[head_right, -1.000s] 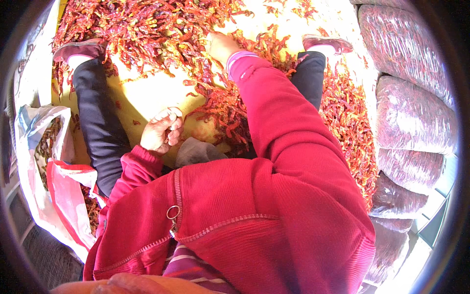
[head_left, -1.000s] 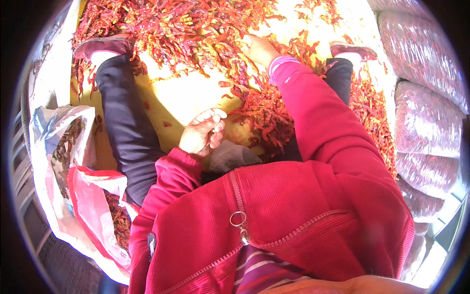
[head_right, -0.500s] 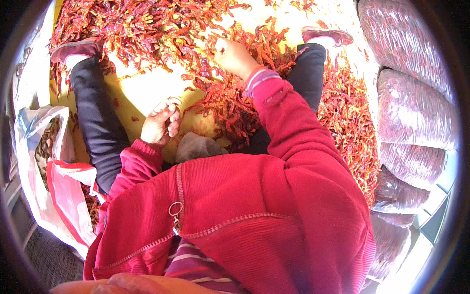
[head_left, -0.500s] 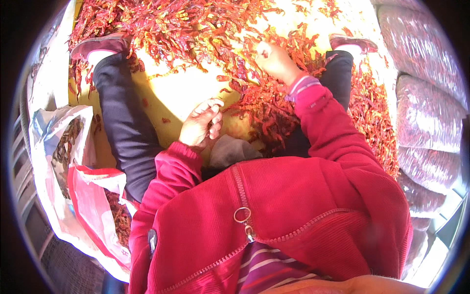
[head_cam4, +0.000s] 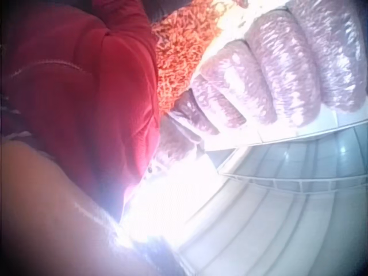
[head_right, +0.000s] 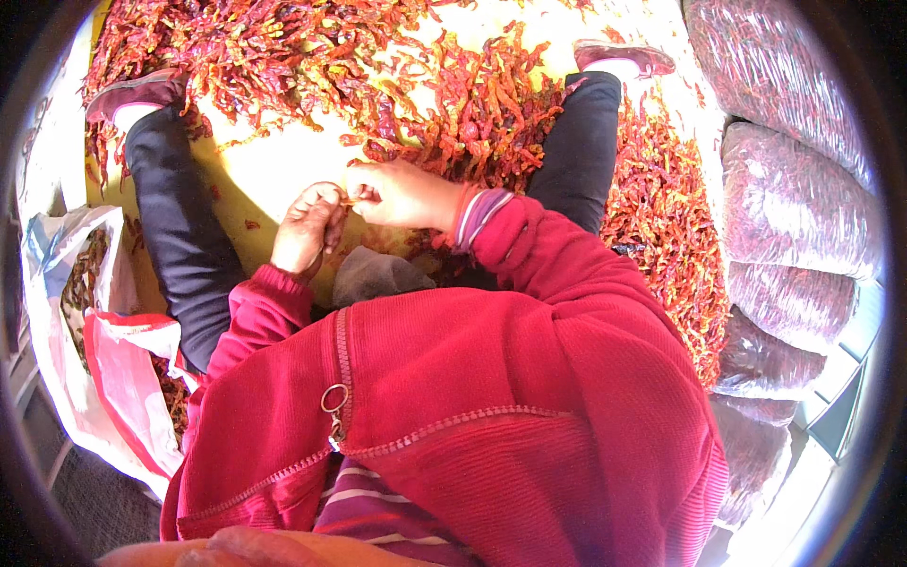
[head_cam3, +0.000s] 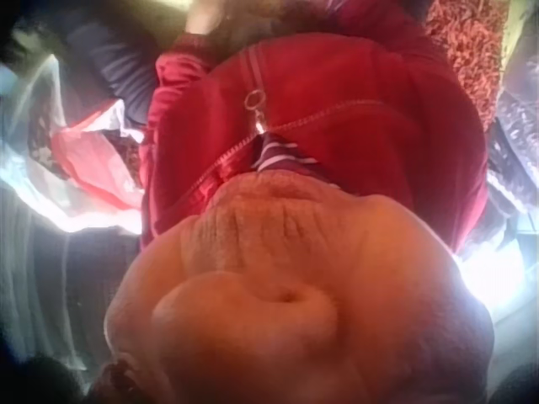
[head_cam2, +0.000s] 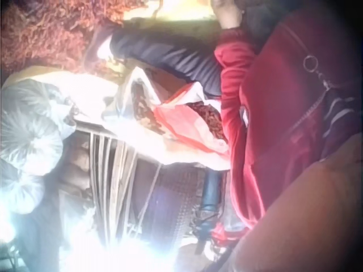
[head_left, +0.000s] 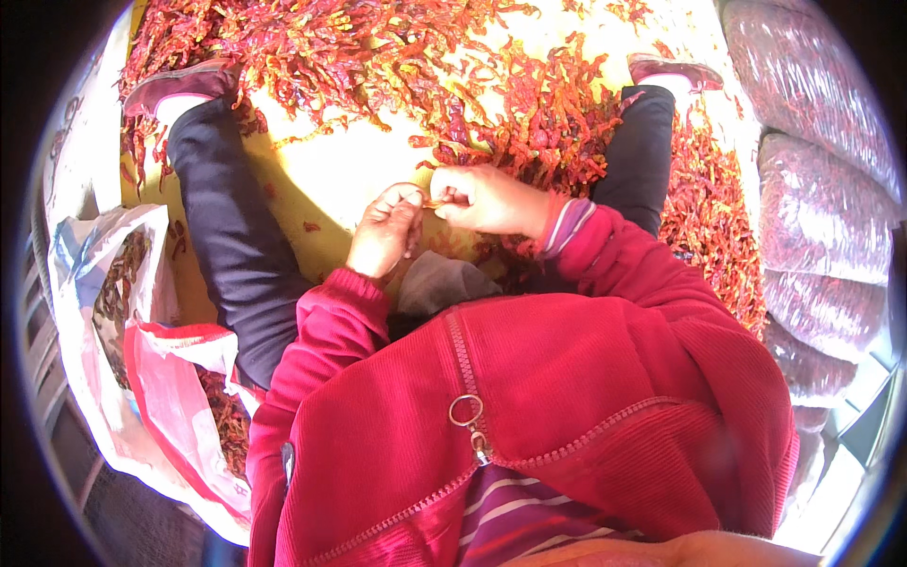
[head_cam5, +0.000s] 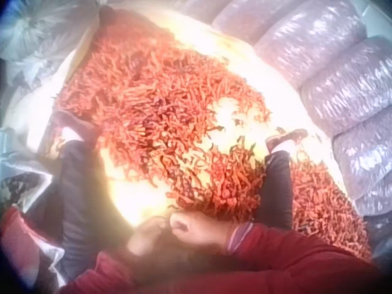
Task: The person sits cross-legged on a large yellow tarp covered with dried red chilies. They repeatedly pick up individual chilies, remove the stems with their hands, and place the de-stemmed chilies into a white sack to their left.
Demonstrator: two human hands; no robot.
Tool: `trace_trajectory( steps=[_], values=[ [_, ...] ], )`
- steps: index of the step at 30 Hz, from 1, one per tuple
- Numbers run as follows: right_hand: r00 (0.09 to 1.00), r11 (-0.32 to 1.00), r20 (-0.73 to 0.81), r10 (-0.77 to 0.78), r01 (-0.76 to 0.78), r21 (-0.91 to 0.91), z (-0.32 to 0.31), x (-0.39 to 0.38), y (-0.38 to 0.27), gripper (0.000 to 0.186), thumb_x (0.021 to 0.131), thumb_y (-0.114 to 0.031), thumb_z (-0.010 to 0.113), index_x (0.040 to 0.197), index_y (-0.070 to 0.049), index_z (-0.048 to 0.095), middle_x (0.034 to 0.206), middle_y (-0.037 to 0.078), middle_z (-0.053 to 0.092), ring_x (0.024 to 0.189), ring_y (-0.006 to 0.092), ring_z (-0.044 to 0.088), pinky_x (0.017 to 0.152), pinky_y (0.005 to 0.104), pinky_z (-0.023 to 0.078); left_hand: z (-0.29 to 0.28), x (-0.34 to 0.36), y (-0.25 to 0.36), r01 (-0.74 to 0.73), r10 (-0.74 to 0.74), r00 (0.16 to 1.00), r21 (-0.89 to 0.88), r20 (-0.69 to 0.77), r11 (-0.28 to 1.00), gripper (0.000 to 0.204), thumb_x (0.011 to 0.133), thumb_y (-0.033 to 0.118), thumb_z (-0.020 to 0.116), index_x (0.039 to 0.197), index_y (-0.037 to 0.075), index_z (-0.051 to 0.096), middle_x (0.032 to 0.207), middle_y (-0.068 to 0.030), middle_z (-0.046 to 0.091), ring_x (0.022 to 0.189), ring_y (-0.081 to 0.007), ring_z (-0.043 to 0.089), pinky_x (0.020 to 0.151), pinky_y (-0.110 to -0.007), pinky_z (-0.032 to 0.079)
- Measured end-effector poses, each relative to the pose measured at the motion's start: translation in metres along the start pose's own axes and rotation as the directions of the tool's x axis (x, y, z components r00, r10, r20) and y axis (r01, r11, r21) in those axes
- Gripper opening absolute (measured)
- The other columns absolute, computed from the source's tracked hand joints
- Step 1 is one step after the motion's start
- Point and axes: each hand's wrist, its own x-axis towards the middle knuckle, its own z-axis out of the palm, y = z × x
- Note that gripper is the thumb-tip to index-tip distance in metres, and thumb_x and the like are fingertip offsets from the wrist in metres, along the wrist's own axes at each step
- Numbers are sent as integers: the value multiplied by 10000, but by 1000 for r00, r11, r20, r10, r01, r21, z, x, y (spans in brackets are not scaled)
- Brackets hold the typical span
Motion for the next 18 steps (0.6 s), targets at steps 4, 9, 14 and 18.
trace_trajectory(
  steps=[4, 9, 14, 18],
  values=[
    [990, 983, -93, 102, -115, -144, -47, 15, 39, 82, 757, -105, 486, 796, -33, 479, 640, 12, 494, 595, 89, 462, 550, 249, 394, 1, -4, 14, 73, -77, 997, -213, -9, 974, 107, 844, 160, 369, 808, 104, 454, 556, 8, 383, 401, -66, 313, 342, -174, 257],
    [921, 941, -389, 3, -134, -311, -65, 59, 80, 219, 747, -143, 524, 914, -9, 479, 762, 80, 525, 700, 156, 508, 642, 268, 410, 1, -4, 13, 195, -195, 980, -299, 28, 934, 110, 837, 203, 398, 816, 114, 460, 573, -12, 413, 400, -88, 335, 346, -186, 252],
    [894, 771, -416, -167, -144, -620, -38, 78, 76, 235, 741, -213, 495, 888, -29, 499, 842, 139, 534, 826, 292, 502, 726, 377, 392, 2, -9, 15, 206, -191, 978, -286, 80, 936, 135, 827, 232, 424, 792, 107, 464, 560, -21, 432, 396, -101, 361, 342, -198, 255],
    [979, 781, -166, -119, -11, -624, -28, 50, 72, 60, 729, -92, 420, 726, -48, 462, 733, 131, 515, 729, 299, 502, 644, 397, 393, 1, -12, 10, 205, -193, 979, -310, 69, 928, 171, 825, 250, 425, 787, 85, 452, 598, -55, 465, 401, -119, 397, 324, -202, 277]
  ],
)
